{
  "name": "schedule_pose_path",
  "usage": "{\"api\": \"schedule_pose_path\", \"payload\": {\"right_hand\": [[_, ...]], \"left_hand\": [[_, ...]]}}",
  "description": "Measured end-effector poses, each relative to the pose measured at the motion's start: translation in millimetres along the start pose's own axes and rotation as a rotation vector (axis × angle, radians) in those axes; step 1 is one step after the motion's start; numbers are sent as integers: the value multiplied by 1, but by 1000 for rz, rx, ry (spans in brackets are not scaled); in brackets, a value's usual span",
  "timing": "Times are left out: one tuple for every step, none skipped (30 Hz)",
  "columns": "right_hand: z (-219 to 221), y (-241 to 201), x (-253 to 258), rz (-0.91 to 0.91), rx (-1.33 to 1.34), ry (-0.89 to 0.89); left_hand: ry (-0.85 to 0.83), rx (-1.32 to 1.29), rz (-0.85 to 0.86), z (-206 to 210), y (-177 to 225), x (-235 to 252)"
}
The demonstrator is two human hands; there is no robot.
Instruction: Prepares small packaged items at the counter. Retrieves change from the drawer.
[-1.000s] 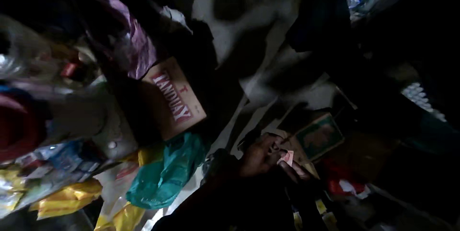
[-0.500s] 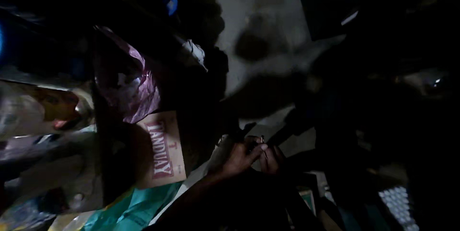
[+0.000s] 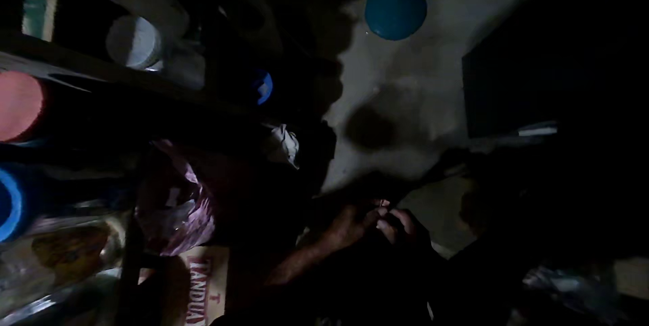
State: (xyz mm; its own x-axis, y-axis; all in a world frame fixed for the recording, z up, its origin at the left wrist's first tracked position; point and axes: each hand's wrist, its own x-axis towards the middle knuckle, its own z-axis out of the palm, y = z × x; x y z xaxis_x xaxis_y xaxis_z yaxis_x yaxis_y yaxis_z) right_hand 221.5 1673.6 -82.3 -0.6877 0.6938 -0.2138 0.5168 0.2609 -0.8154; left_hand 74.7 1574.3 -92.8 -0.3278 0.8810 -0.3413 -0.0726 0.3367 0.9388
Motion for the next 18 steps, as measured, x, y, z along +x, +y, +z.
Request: {"api": "schedule_pose_path", "payload": {"right_hand": [[-9, 6, 30, -94, 52, -5], [-18, 9, 65, -190, 66, -25], [-29, 5, 98, -237, 42, -80], [-39, -1, 126, -256, 17, -150], [-48, -11, 153, -263, -3, -221], [-54, -22, 178, -265, -16, -284], [-58, -33, 203, -265, -28, -338], [-60, -45, 228, -263, -41, -383], [-60, -55, 254, -271, -60, -414], [-59, -62, 281, -304, -85, -416], [-57, -68, 308, -345, -115, -411], [-54, -73, 333, -364, -135, -412], [-51, -80, 354, -363, -137, -406], [-49, -85, 376, -384, -135, -362], [-51, -88, 397, -432, -137, -310], [-55, -94, 419, -466, -141, -280], [-60, -101, 441, -484, -167, -256], [-63, -108, 459, -493, -206, -238]], "left_hand": [[52, -8, 10, -4, 10, 23], [100, -19, 14, -11, 22, 47], [146, -37, 22, -18, 33, 68], [192, -61, 25, -23, 43, 84], [238, -83, 19, -28, 53, 97], [279, -98, 17, -35, 62, 110], [315, -111, 19, -44, 69, 122], [350, -118, 20, -54, 75, 136], [382, -121, 24, -66, 79, 151], [414, -125, 31, -78, 83, 169], [435, -131, 43, -91, 87, 189], [437, -129, 41, -105, 91, 207], [423, -111, 31, -121, 96, 224], [405, -87, 29, -136, 102, 244], [388, -69, 42, -147, 109, 264], [375, -48, 66, -158, 119, 286], [359, -24, 82, -170, 131, 305], [348, 10, 90, -181, 145, 321]]}}
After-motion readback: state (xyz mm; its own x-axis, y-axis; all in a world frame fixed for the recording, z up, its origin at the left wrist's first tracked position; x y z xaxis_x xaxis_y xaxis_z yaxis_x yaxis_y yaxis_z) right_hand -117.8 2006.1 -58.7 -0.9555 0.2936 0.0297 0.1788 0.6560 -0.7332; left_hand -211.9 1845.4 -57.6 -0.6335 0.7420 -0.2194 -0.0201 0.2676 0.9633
